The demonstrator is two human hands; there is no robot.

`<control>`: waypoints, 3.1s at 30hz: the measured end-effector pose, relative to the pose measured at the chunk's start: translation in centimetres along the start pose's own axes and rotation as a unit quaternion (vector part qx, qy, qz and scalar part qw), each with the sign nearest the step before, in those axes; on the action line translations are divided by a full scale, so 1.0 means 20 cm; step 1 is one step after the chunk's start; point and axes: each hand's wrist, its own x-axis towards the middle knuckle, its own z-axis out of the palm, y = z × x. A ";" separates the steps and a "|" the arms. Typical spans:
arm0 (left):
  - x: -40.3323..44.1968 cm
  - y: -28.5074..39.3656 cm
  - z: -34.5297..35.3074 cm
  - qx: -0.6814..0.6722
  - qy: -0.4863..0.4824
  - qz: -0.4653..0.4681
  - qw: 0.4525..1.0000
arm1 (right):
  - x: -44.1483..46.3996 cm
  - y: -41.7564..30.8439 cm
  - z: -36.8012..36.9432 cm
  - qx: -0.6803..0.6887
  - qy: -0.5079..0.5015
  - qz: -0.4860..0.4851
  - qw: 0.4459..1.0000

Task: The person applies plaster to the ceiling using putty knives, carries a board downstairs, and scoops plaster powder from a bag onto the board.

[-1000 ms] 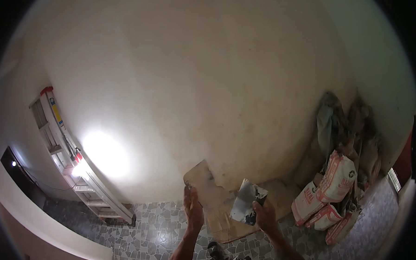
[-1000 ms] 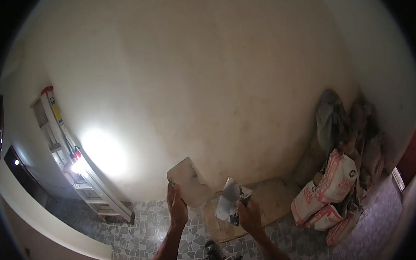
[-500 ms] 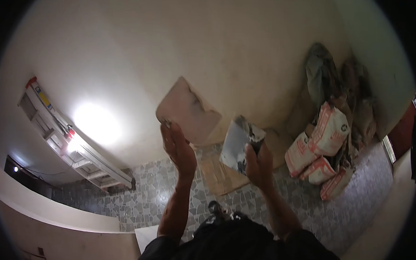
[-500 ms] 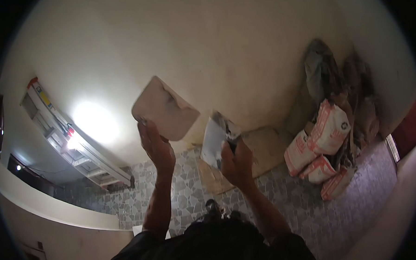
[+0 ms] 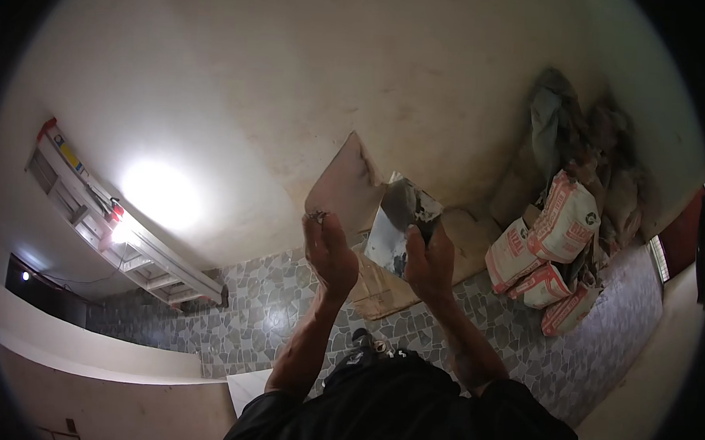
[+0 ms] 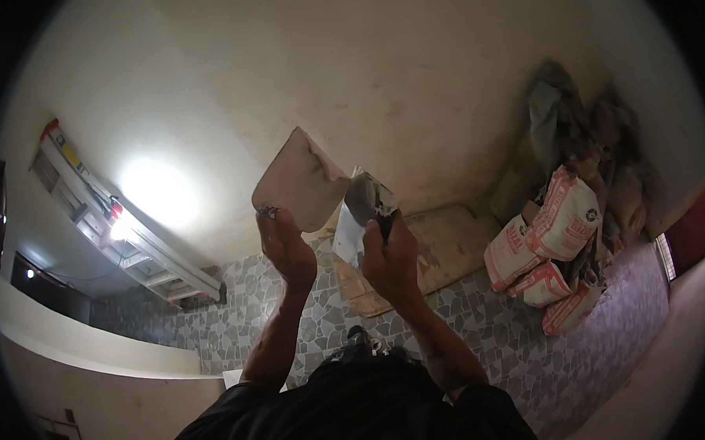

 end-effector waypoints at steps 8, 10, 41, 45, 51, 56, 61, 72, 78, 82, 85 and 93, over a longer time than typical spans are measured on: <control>0.06 -0.20 0.04 0.017 -0.024 0.004 1.000 | 0.17 0.07 0.15 0.028 0.004 -0.003 1.000; 0.09 -0.29 0.03 0.035 -0.036 0.001 0.999 | 0.22 0.12 0.20 -0.008 -0.001 -0.019 1.000; 0.38 -0.89 -0.31 0.155 -0.295 -0.105 0.937 | 0.69 0.61 0.89 0.130 -0.004 0.138 0.982; 0.42 -0.96 -0.40 0.184 -0.311 -0.114 0.925 | 0.78 0.70 0.94 0.042 -0.066 0.111 0.991; 0.46 -1.09 -0.49 0.179 -0.298 -0.141 0.927 | 0.94 0.75 1.07 0.167 -0.102 0.128 0.972; 0.44 -1.26 -0.48 0.151 -0.231 -0.151 0.949 | 1.47 0.35 1.08 0.391 -0.052 0.215 0.893; 0.45 -1.41 -0.44 0.102 -0.156 -0.199 0.962 | 2.19 -0.03 1.00 0.194 -0.077 -0.074 0.975; 0.57 -1.60 -0.09 -0.092 0.034 -0.362 0.927 | 3.56 -1.11 1.12 -0.319 0.008 -0.535 0.782; 0.58 -1.67 0.07 -0.158 0.121 -0.403 0.893 | 3.75 -1.41 1.26 -0.486 0.006 -0.530 0.695; 0.55 -1.76 0.12 -0.177 0.158 -0.429 0.872 | 3.84 -1.41 1.30 -0.514 0.004 -0.546 0.661; 0.52 -1.83 0.12 -0.185 0.172 -0.449 0.857 | 3.97 -1.35 1.35 -0.519 0.031 -0.542 0.661; 0.38 -2.20 -0.05 -0.221 0.102 -0.445 0.862 | 3.89 -1.10 1.37 -0.519 0.092 -0.557 0.641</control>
